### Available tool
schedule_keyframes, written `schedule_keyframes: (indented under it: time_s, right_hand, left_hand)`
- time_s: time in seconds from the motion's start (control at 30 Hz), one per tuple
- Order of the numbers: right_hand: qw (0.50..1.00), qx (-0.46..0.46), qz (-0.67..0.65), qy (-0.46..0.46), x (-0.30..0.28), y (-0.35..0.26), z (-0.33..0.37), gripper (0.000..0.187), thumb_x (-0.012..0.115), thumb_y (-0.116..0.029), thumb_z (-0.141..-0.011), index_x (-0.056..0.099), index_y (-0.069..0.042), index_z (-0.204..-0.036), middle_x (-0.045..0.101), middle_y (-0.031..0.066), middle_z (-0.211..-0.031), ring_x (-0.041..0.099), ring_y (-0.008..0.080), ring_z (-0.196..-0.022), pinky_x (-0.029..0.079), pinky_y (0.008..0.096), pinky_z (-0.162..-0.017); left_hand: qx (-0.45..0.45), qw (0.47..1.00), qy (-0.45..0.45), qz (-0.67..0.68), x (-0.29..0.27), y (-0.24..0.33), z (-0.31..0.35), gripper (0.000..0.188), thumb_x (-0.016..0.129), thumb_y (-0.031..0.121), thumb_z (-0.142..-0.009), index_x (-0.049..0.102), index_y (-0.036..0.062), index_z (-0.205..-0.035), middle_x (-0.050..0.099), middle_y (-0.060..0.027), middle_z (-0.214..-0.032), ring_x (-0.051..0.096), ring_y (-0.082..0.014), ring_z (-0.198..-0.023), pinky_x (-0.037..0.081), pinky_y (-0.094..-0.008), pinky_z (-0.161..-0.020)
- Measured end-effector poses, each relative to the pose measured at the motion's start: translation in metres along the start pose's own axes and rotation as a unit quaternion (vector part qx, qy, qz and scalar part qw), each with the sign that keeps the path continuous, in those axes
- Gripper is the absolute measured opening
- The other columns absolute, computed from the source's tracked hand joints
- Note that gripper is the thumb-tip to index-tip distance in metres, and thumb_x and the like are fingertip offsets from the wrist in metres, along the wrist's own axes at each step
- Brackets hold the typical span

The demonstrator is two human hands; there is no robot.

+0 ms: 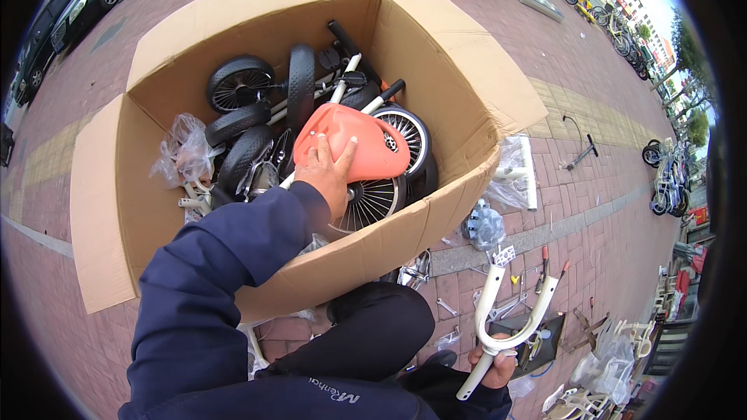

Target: The person assembles a scooter by attaching a black circular component to a white handlebar using a red screwdriver. They then pack the assembled part and other scooter components into a cardboard box.

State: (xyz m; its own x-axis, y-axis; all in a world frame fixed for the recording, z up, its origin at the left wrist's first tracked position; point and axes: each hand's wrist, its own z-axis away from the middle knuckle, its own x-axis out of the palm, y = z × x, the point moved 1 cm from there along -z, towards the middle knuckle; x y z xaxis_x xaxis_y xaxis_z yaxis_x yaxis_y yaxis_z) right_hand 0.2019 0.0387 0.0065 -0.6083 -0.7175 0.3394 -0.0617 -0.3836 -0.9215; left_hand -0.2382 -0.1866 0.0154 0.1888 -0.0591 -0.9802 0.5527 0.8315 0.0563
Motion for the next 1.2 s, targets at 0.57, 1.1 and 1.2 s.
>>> schedule_keyframes:
  time_s: [0.57, 1.1, 1.2]
  right_hand:
    - [0.992, 0.002, -0.125, -0.032, 0.017, -0.001, -0.065, 0.045, 0.073, -0.027, -0.08, 0.059, -0.003, -0.116, 0.062, 0.0248, -0.122, 0.069, 0.0323, -0.087, 0.058, 0.0452, -0.066]
    - [0.961, -0.214, 0.159, -0.076, 0.034, -0.123, -0.063, 0.037, 0.076, -0.028, -0.079, 0.069, 0.001, -0.1, 0.038, 0.0352, -0.154, 0.042, 0.0428, -0.144, 0.035, 0.0489, -0.117]
    - [0.964, -0.163, 0.18, -0.109, 0.013, -0.129, -0.044, 0.034, 0.071, -0.025, -0.079, 0.069, 0.003, -0.098, 0.055, 0.028, -0.133, 0.057, 0.0345, -0.123, 0.042, 0.0456, -0.111]
  left_hand:
    - [0.026, 0.731, 0.182, 0.657, -0.127, -0.147, -0.022, 0.041, 0.065, 0.0, -0.094, 0.058, -0.0033, -0.134, 0.071, -0.0108, -0.113, 0.072, -0.0172, -0.095, 0.06, -0.03, -0.084]
    - [0.262, 0.761, -0.123, 0.58, -0.092, 0.106, 0.046, 0.051, 0.062, 0.006, -0.096, 0.052, 0.0003, -0.146, 0.068, -0.0142, -0.124, 0.067, -0.0181, -0.107, 0.053, -0.0306, -0.095]
    - [0.27, 0.721, -0.159, 0.619, -0.078, 0.12, 0.052, 0.051, 0.064, 0.006, -0.096, 0.052, -0.0004, -0.145, 0.068, -0.0112, -0.121, 0.066, -0.0154, -0.103, 0.053, -0.0292, -0.094]
